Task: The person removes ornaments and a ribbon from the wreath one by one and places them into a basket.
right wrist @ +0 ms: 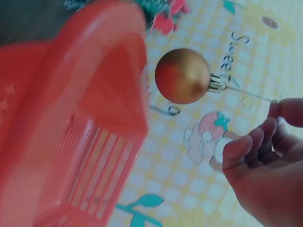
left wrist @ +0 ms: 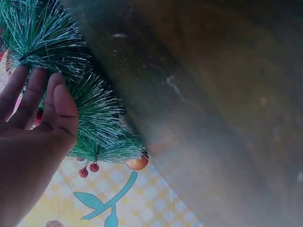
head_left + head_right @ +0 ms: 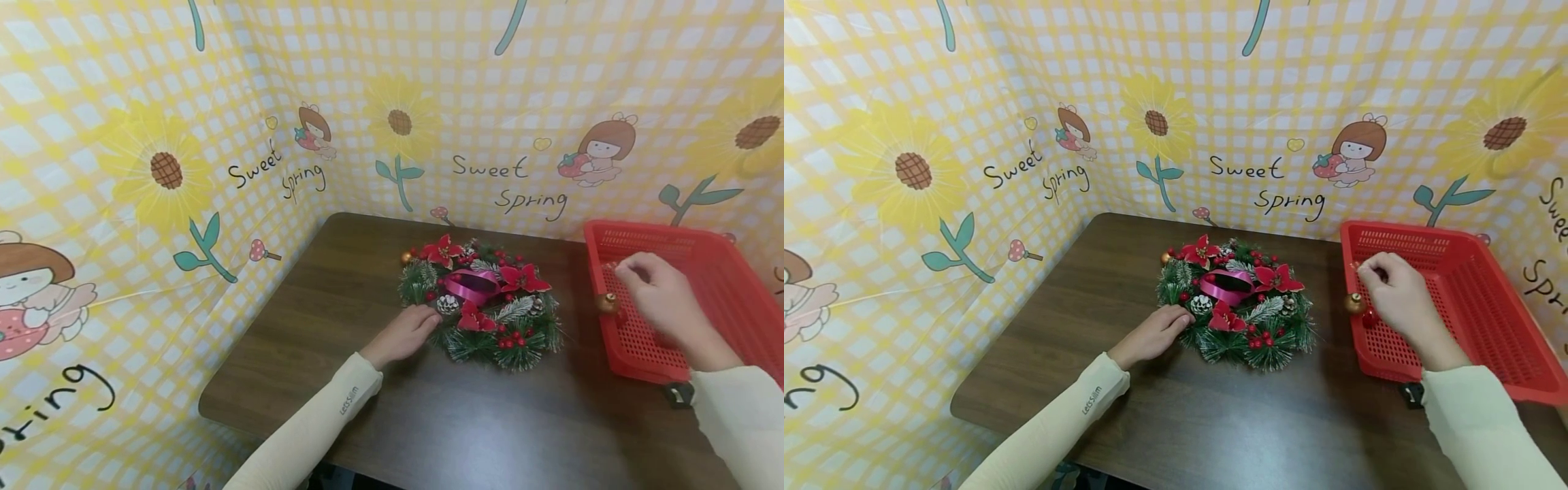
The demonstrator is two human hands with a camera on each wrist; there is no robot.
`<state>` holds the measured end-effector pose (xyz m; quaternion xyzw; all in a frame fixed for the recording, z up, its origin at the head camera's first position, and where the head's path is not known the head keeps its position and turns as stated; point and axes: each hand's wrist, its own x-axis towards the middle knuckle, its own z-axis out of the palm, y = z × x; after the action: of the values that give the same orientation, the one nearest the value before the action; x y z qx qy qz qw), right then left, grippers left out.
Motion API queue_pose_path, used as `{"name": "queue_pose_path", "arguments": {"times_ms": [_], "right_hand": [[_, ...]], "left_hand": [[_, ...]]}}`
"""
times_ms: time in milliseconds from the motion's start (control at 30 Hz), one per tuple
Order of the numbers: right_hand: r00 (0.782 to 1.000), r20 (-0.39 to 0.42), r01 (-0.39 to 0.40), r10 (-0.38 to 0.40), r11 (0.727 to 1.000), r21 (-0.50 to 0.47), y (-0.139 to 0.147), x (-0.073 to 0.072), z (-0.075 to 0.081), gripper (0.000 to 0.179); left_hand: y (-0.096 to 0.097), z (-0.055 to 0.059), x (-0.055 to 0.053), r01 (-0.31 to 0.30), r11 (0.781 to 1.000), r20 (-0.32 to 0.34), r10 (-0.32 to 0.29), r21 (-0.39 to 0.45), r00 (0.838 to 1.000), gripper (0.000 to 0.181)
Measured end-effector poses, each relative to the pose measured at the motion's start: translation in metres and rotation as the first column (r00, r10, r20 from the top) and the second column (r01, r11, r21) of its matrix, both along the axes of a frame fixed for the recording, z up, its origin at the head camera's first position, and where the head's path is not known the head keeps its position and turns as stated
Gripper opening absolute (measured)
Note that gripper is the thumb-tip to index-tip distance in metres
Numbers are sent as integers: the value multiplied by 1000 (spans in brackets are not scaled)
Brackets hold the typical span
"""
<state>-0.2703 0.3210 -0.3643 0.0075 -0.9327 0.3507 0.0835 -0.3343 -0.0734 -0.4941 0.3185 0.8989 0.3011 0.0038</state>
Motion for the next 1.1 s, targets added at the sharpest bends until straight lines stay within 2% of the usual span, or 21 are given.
{"name": "queue_pose_path", "arguments": {"times_ms": [167, 367, 533, 633, 867, 1100], "right_hand": [[997, 27, 68, -69, 997, 34, 23, -3, -1, 51], [990, 20, 138, -139, 988, 65, 43, -7, -11, 51], [960, 22, 278, -279, 959, 59, 52, -9, -19, 51], [945, 32, 324, -327, 944, 64, 58, -10, -22, 50], [937, 85, 329, -339, 937, 115, 71, -7, -30, 48], [950, 140, 261, -281, 955, 140, 76, -5, -39, 47]], "left_hand": [[0, 0, 0, -1, 1000, 8, 1, 2, 1000, 30], [-1, 1, 1, -2, 1000, 6, 2, 1, 1000, 29], [-1, 0, 0, 0, 1000, 6, 0, 2, 1000, 29], [0, 0, 0, 4, 1000, 8, -4, 8, 1000, 29], [1, 1, 1, 13, 1000, 7, -13, 14, 1000, 30], [0, 0, 0, 13, 1000, 0, -13, 13, 1000, 29]]}}
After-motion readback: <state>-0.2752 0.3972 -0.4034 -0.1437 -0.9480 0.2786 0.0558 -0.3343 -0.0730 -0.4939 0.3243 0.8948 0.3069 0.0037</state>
